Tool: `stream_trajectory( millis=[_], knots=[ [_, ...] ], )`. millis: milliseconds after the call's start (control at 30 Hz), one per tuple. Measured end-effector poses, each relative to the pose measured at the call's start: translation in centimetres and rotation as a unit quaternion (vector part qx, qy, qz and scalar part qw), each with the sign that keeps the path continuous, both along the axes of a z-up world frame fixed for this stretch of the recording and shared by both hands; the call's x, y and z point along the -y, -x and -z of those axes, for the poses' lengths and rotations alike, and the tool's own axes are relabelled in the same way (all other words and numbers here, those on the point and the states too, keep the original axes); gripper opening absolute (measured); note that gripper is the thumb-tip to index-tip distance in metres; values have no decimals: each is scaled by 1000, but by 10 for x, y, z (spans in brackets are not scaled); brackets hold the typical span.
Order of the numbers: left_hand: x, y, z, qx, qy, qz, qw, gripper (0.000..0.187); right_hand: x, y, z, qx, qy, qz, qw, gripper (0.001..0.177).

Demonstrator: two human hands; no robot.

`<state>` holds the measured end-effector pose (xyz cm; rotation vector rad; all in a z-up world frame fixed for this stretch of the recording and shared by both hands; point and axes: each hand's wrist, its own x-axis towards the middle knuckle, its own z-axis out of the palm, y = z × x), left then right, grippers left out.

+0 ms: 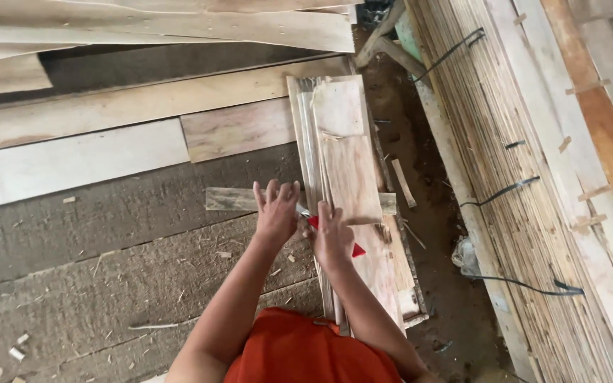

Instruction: The person uses a red utility knife to cut and trim thin wooden planks on a workbench. They repeatedly position the planks, score them with the knife, and break off sections, then stack the cut pieces.

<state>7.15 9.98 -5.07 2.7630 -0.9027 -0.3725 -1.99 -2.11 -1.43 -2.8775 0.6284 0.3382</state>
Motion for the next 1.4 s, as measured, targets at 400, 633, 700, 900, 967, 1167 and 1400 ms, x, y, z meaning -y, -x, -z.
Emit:
stream_trajectory(
  millis=[400, 633, 700, 900, 967, 1167, 1400],
  knots=[
    [15, -31, 93, -42, 50, 43, 997, 69, 3, 10, 23, -19, -18, -10, 1000, 61],
    [10, -34, 75, -44, 87, 11, 995, 63, 9, 13, 24, 42, -98, 26, 994, 52],
    [10, -32, 52, -63, 96, 41, 993, 49, 11, 19, 40, 68, -109, 47, 991, 45],
    [10, -36, 49, -70, 86, 35, 993, 62, 20, 16, 44, 64, -109, 71, 989, 41],
    [17, -37, 58, -85, 59, 27, 994, 59, 18, 20, 45, 65, -108, 71, 990, 41],
    [26, -39, 86, -132, -2, 24, 991, 30, 18, 20, 50, 81, -98, 66, 990, 42],
    [1, -12, -91, -288, 34, -23, 957, 28, 8, 31, 58, 92, -90, 43, 991, 44]
  ],
)
